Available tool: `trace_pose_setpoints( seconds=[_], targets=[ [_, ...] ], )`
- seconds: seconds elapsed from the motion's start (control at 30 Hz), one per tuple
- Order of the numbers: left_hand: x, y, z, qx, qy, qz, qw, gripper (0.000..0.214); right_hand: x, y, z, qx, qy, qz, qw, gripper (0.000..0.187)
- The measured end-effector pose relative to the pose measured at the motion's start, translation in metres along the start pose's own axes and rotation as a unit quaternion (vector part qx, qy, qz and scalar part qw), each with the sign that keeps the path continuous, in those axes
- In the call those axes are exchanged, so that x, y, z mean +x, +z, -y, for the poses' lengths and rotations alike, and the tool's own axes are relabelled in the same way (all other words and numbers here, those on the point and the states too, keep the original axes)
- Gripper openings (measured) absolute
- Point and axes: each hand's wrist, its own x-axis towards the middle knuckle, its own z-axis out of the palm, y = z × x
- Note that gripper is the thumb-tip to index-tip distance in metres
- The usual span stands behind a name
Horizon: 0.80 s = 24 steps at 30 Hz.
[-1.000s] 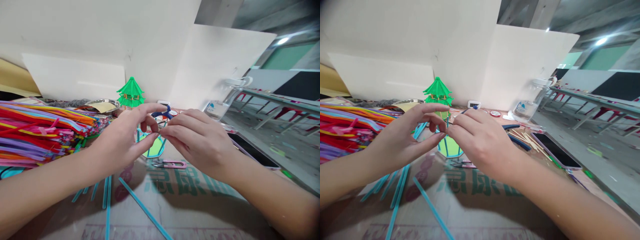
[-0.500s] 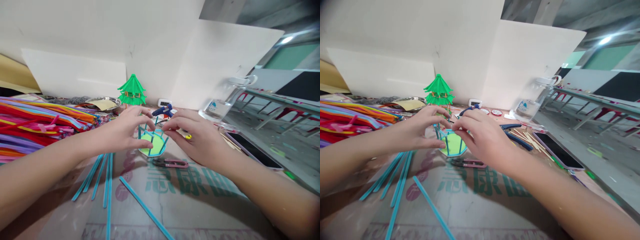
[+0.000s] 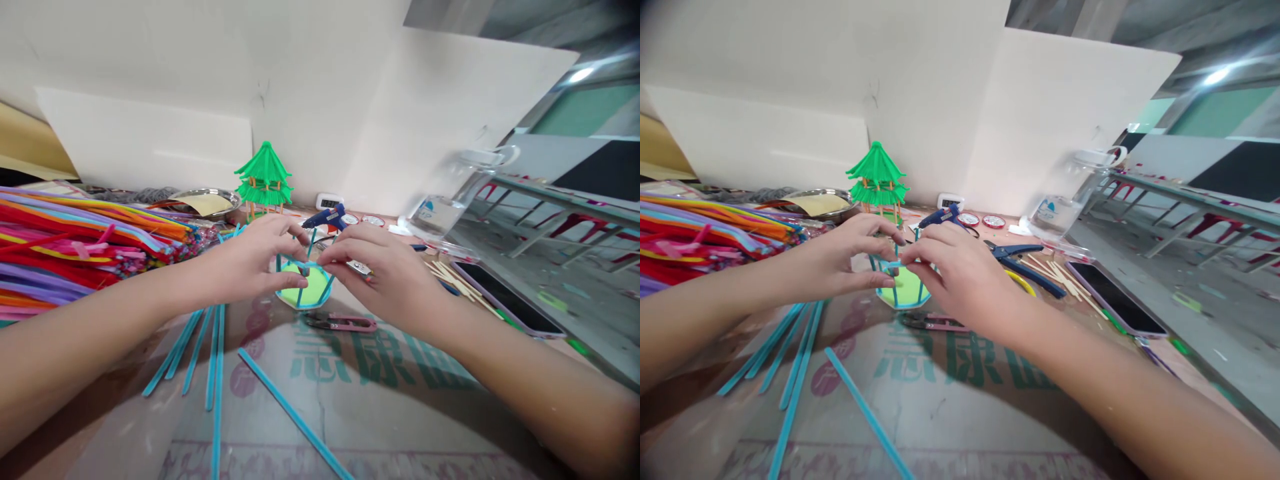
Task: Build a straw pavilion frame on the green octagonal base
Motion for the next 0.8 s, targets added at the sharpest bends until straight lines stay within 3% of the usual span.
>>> trace_pose_setpoints(
  seconds=[0.8],
  targets=[
    [0.0012, -0.0007, -0.0015, -0.007, -0.012, 0.012, 1.0, 0.023, -0.0006, 0.0005, 0.0003, -0.003, -0.064, -0.007, 0.998, 0.013]
  ],
)
